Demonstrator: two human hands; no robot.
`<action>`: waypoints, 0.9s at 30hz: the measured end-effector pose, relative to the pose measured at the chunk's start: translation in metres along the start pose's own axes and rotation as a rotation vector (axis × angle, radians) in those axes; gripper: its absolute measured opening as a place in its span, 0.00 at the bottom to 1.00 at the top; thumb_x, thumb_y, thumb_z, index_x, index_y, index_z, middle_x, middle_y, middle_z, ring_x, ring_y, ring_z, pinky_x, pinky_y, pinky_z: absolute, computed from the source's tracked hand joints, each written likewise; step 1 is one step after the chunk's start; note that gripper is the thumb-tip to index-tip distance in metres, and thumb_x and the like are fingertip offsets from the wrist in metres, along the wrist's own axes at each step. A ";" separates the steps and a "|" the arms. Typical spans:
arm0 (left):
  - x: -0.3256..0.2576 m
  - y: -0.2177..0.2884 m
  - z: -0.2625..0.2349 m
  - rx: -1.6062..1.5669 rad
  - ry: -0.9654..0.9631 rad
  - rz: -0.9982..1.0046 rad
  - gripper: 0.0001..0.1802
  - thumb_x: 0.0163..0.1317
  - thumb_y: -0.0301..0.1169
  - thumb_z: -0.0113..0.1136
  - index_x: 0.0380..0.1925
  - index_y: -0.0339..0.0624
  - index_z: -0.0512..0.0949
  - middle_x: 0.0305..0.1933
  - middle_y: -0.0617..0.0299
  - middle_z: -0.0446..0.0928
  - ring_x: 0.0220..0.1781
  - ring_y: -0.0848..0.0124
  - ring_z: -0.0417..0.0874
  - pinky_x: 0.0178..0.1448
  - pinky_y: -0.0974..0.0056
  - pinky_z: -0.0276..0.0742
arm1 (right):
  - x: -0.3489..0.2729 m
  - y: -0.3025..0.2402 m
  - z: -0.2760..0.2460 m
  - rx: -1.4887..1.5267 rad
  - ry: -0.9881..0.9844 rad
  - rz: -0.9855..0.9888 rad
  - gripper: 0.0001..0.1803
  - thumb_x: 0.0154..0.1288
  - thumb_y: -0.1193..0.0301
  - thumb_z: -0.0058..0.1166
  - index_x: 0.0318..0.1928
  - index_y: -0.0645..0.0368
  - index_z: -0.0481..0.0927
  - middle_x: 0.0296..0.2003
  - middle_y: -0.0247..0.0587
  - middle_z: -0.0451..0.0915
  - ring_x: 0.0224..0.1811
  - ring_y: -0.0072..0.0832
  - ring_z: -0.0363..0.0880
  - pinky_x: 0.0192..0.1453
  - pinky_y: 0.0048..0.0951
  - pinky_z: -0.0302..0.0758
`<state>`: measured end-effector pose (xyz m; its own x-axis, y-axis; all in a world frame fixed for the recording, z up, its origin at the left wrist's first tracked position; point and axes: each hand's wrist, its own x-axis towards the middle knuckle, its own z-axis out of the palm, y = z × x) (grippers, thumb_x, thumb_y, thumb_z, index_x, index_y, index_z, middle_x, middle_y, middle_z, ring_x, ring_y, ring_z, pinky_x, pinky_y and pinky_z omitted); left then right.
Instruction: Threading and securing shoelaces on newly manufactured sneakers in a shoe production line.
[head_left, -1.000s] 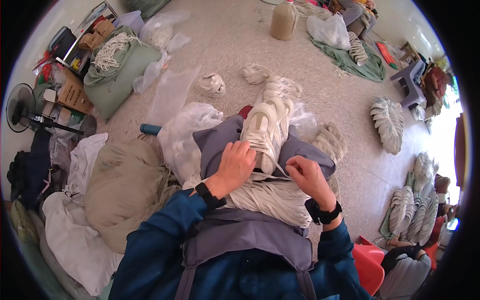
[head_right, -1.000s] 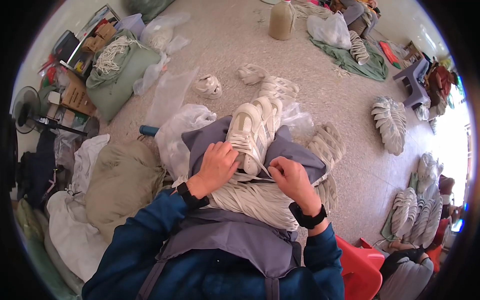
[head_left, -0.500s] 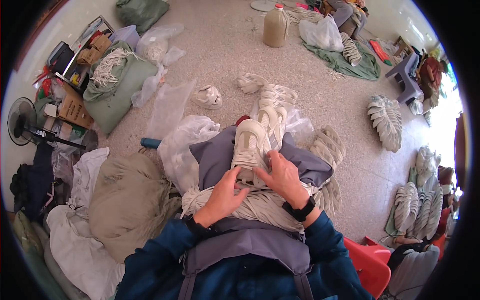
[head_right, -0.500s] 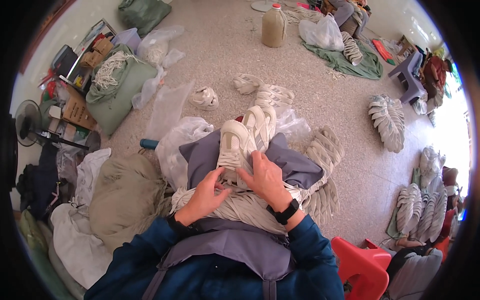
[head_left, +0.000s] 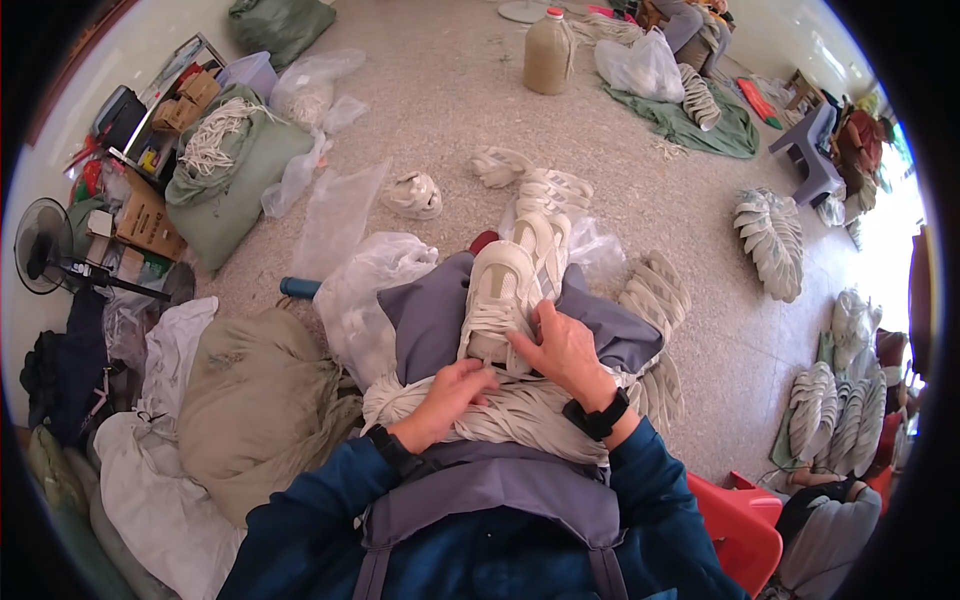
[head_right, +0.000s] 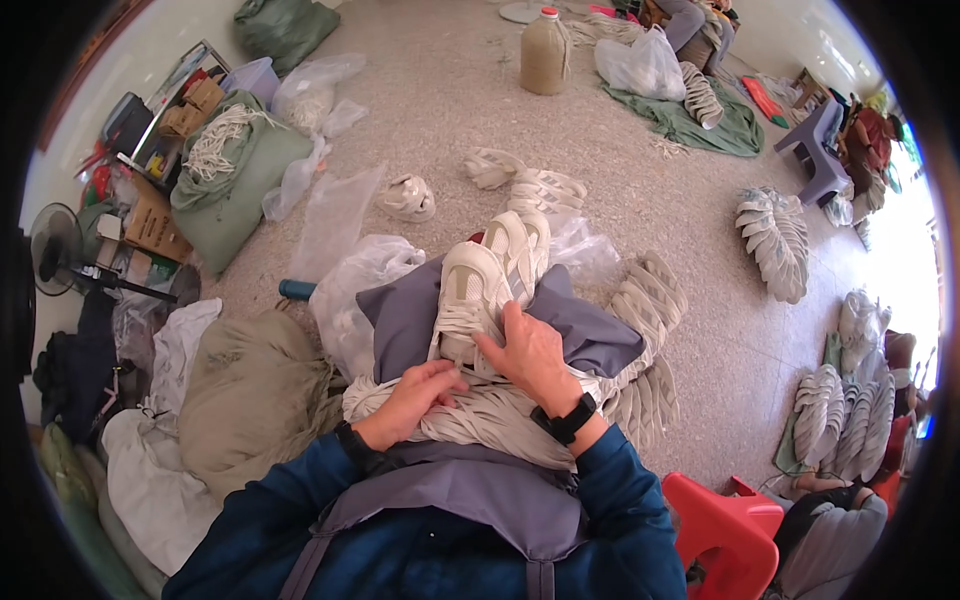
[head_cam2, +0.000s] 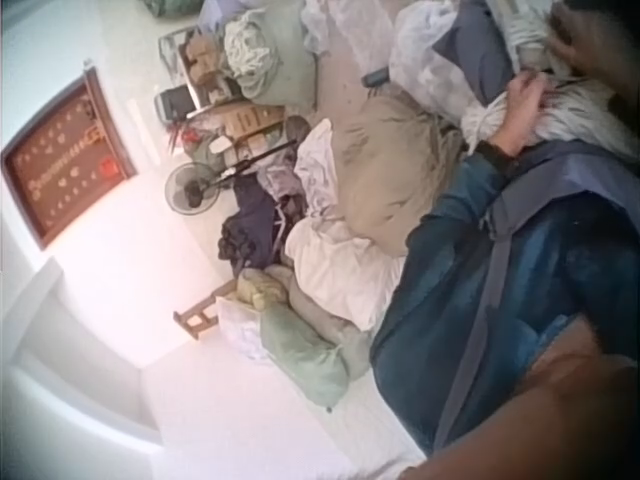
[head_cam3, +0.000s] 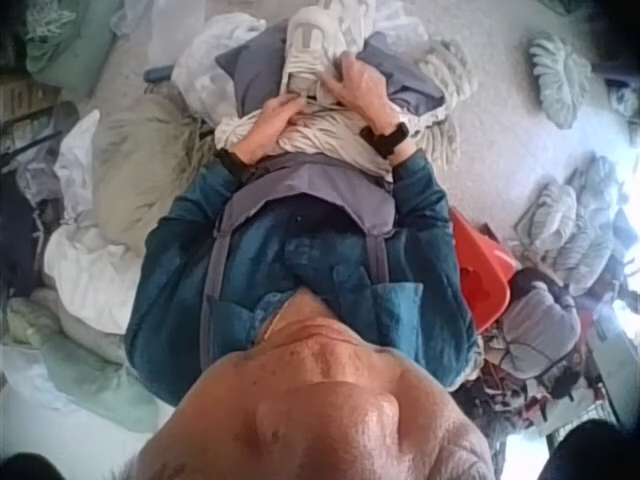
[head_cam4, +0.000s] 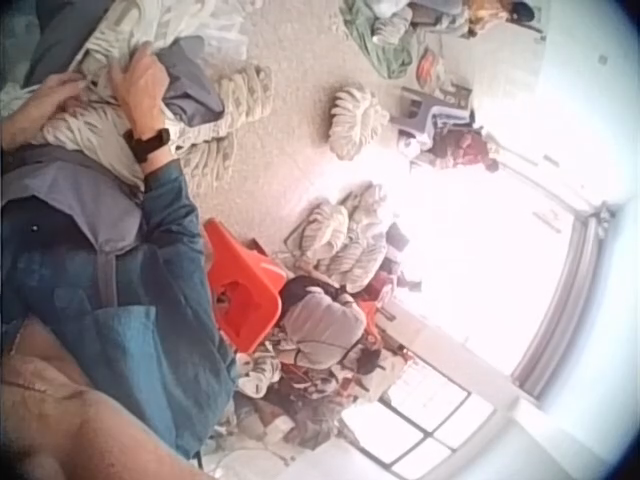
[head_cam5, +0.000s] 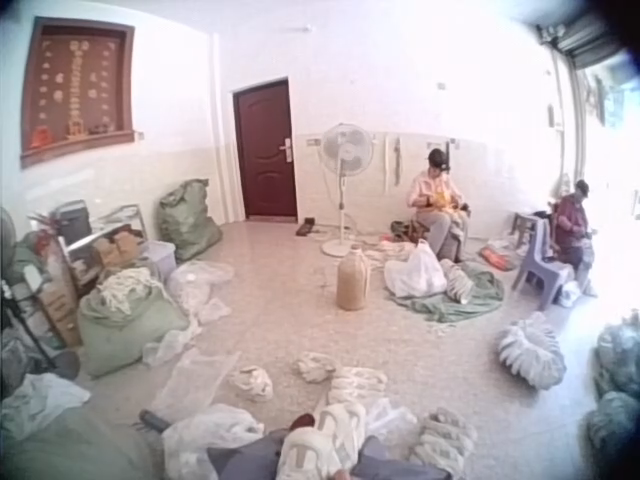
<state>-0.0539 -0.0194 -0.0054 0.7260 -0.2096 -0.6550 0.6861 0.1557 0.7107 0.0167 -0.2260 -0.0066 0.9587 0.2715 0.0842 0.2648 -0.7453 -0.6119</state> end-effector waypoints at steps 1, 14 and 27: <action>0.000 0.000 0.000 -0.003 0.002 -0.003 0.26 0.73 0.37 0.61 0.63 0.30 0.71 0.44 0.60 0.84 0.40 0.73 0.83 0.46 0.68 0.78 | 0.000 0.000 0.000 0.002 -0.003 -0.005 0.23 0.63 0.55 0.67 0.40 0.61 0.72 0.24 0.46 0.79 0.28 0.48 0.82 0.31 0.46 0.75; 0.013 -0.025 -0.013 -0.746 0.030 -0.128 0.14 0.69 0.32 0.65 0.48 0.37 0.77 0.49 0.55 0.79 0.55 0.62 0.80 0.64 0.57 0.77 | 0.001 -0.004 -0.005 -0.042 -0.108 -0.025 0.25 0.66 0.53 0.62 0.36 0.65 0.73 0.25 0.57 0.81 0.30 0.56 0.83 0.34 0.51 0.77; 0.019 -0.004 0.009 -0.593 0.015 0.162 0.20 0.73 0.37 0.62 0.58 0.37 0.77 0.55 0.59 0.82 0.56 0.67 0.83 0.65 0.59 0.77 | 0.020 0.006 -0.012 0.063 -0.305 0.019 0.24 0.68 0.53 0.60 0.35 0.65 0.73 0.24 0.58 0.81 0.29 0.59 0.82 0.33 0.53 0.77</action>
<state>-0.0432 -0.0328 -0.0183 0.8206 -0.1258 -0.5574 0.4734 0.6961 0.5397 0.0389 -0.2325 0.0006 0.8856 0.4352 -0.1621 0.2310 -0.7156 -0.6592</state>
